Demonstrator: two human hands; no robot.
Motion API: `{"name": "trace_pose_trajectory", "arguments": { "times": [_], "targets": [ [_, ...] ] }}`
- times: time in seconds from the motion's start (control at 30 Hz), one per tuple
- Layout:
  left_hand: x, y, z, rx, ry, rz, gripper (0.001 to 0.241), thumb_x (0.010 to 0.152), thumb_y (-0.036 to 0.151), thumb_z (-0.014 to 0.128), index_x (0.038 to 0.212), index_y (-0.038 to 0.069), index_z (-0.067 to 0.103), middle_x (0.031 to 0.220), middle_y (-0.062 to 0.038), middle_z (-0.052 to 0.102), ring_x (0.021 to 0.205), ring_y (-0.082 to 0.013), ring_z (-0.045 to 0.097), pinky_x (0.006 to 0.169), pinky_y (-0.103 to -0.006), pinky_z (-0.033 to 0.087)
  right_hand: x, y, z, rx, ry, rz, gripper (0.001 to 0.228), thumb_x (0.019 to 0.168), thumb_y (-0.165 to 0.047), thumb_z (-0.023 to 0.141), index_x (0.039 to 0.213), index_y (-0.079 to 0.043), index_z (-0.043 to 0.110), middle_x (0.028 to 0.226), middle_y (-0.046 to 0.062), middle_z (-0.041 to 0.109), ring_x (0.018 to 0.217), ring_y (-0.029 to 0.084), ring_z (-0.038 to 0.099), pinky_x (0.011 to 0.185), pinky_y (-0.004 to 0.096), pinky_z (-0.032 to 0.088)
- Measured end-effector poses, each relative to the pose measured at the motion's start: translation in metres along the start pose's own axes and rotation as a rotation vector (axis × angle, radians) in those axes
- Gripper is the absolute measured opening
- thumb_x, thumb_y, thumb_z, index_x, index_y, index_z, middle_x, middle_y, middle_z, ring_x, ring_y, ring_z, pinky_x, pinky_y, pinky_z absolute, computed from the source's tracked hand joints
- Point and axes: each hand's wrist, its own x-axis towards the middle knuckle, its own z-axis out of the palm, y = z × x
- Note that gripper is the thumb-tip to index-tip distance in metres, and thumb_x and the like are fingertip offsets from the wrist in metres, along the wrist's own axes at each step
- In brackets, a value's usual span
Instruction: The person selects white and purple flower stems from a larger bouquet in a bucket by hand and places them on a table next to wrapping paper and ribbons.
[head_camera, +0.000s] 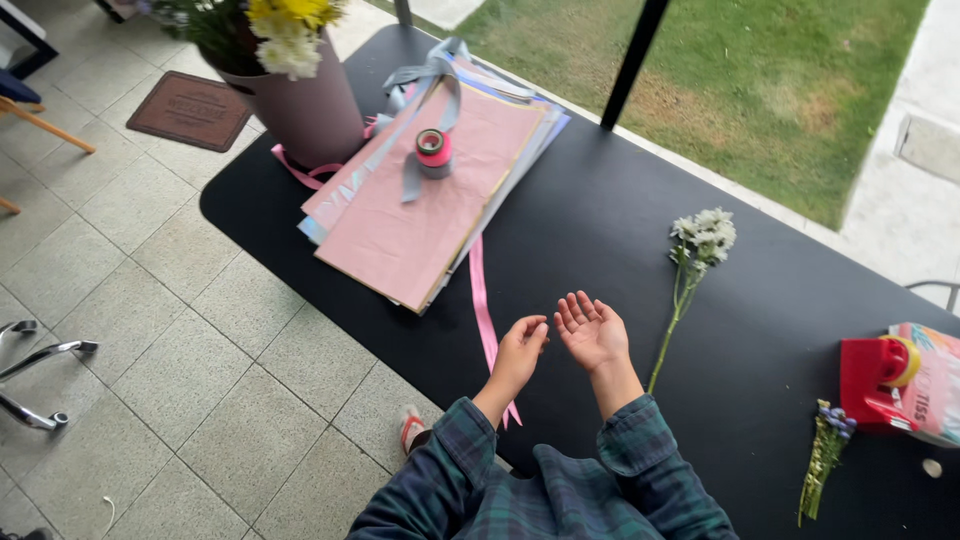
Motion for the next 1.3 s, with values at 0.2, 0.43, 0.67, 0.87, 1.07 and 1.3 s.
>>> {"name": "trace_pose_trajectory", "arguments": {
  "times": [0.2, 0.43, 0.67, 0.87, 1.07, 1.3],
  "targets": [
    [0.011, 0.033, -0.078, -0.260, -0.038, -0.001, 0.032, 0.107, 0.025, 0.057, 0.134, 0.008, 0.064, 0.118, -0.009, 0.068, 0.102, -0.0160, 0.070, 0.087, -0.0284, 0.059, 0.010, 0.046, 0.047, 0.051, -0.125, 0.034, 0.033, 0.100, -0.026, 0.047, 0.125, -0.012, 0.063, 0.111, 0.003, 0.068, 0.108, 0.023, 0.066, 0.097, 0.043, 0.053],
    [0.011, 0.076, -0.208, -0.243, -0.104, 0.044, 0.042, 0.105, 0.030, 0.063, 0.142, 0.011, 0.057, 0.126, -0.007, 0.065, 0.110, -0.0160, 0.066, 0.093, -0.0306, 0.056, 0.014, 0.165, 0.154, 0.037, -0.214, 0.075, 0.029, 0.098, -0.021, 0.052, 0.121, -0.009, 0.065, 0.104, 0.004, 0.069, 0.105, 0.024, 0.067, 0.097, 0.044, 0.054],
    [-0.006, 0.101, -0.337, -0.083, -0.035, -0.027, 0.043, 0.101, 0.047, 0.068, 0.124, 0.010, 0.071, 0.104, -0.004, 0.071, 0.101, -0.0156, 0.069, 0.091, -0.0310, 0.058, 0.006, 0.304, 0.250, 0.080, -0.362, 0.208, 0.033, 0.099, -0.019, 0.056, 0.125, -0.002, 0.063, 0.115, 0.013, 0.068, 0.118, 0.034, 0.066, 0.105, 0.050, 0.053],
    [0.002, 0.132, -0.416, 0.125, 0.075, 0.013, 0.033, 0.102, 0.048, 0.064, 0.107, 0.019, 0.078, 0.082, 0.003, 0.072, 0.085, -0.0077, 0.068, 0.081, -0.0291, 0.058, 0.028, 0.365, 0.303, 0.021, -0.368, 0.268, 0.034, 0.100, -0.023, 0.055, 0.126, -0.002, 0.062, 0.116, 0.013, 0.069, 0.118, 0.035, 0.067, 0.103, 0.050, 0.055],
    [0.028, 0.173, -0.425, 0.278, 0.083, 0.102, 0.032, 0.103, 0.044, 0.061, 0.102, 0.016, 0.078, 0.089, -0.011, 0.076, 0.099, -0.0253, 0.071, 0.086, -0.0408, 0.055, 0.081, 0.355, 0.323, -0.056, -0.381, 0.187, 0.033, 0.096, -0.024, 0.059, 0.124, -0.008, 0.066, 0.115, 0.008, 0.072, 0.113, 0.029, 0.070, 0.090, 0.042, 0.062],
    [0.107, 0.233, -0.442, 0.400, -0.022, 0.180, 0.039, 0.106, 0.037, 0.056, 0.119, 0.004, 0.071, 0.115, -0.017, 0.074, 0.109, -0.0317, 0.071, 0.095, -0.0437, 0.056, 0.139, 0.331, 0.383, -0.035, -0.358, 0.026, 0.029, 0.097, -0.022, 0.060, 0.123, -0.012, 0.066, 0.109, 0.001, 0.073, 0.106, 0.023, 0.073, 0.083, 0.035, 0.064]
  ]
}}
